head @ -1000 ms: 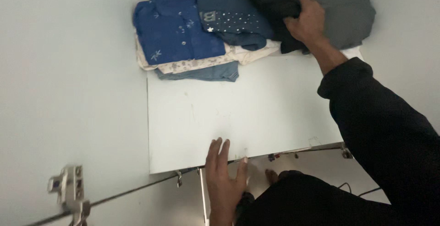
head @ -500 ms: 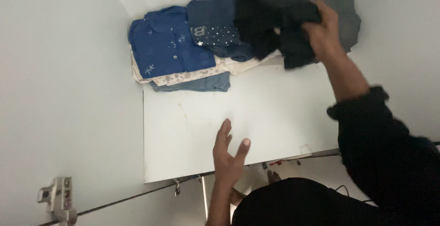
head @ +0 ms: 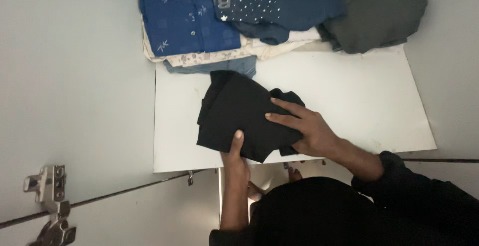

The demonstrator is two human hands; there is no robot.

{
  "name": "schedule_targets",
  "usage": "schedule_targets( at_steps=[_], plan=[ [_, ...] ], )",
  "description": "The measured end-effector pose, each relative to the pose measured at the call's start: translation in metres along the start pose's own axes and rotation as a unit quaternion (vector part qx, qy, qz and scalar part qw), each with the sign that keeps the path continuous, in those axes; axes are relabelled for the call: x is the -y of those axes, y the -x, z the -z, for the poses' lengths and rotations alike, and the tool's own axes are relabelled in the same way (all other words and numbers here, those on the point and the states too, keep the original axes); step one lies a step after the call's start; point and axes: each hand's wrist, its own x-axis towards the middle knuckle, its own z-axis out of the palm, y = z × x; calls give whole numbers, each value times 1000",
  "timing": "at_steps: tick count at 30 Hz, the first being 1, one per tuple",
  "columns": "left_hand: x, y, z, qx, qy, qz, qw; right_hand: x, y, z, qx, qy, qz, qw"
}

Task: The person takes folded clothes from a white cabinet and places them onto a nearby surface. They handle various items including shirts and pants, moving them one by one from the cabinet to the pile.

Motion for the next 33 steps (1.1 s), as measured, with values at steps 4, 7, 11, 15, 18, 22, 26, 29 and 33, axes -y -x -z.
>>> schedule_targets(
  at_steps=[4,7,11,15,18,22,26,29,33],
  plan=[
    [-24,17,5,-97,-175,-21,980,-2,-15,-9,163,95,-36,981],
    [-38,22,8,-109,-230,-75,964,-10,-16,-6,192,40,2,980],
    [-44,27,11,-105,-251,-96,958,-29,-27,-5,76,78,-92,990],
    [-43,31,14,-72,-237,-139,959,-35,-55,-26,83,-7,-198,977],
    [-43,30,20,-55,-218,-99,969,-21,-65,-44,111,44,-215,969],
    [-44,33,31,-53,-260,-122,956,4,-65,-51,129,65,-229,963],
    [-43,45,40,-61,-260,-117,957,17,-64,-56,118,36,-180,976],
    [-41,59,38,-78,-226,-170,956,18,-63,-61,154,-43,-212,964],
    [-36,84,37,-138,-201,-100,965,18,-60,-68,183,-59,-160,968]
  ],
)
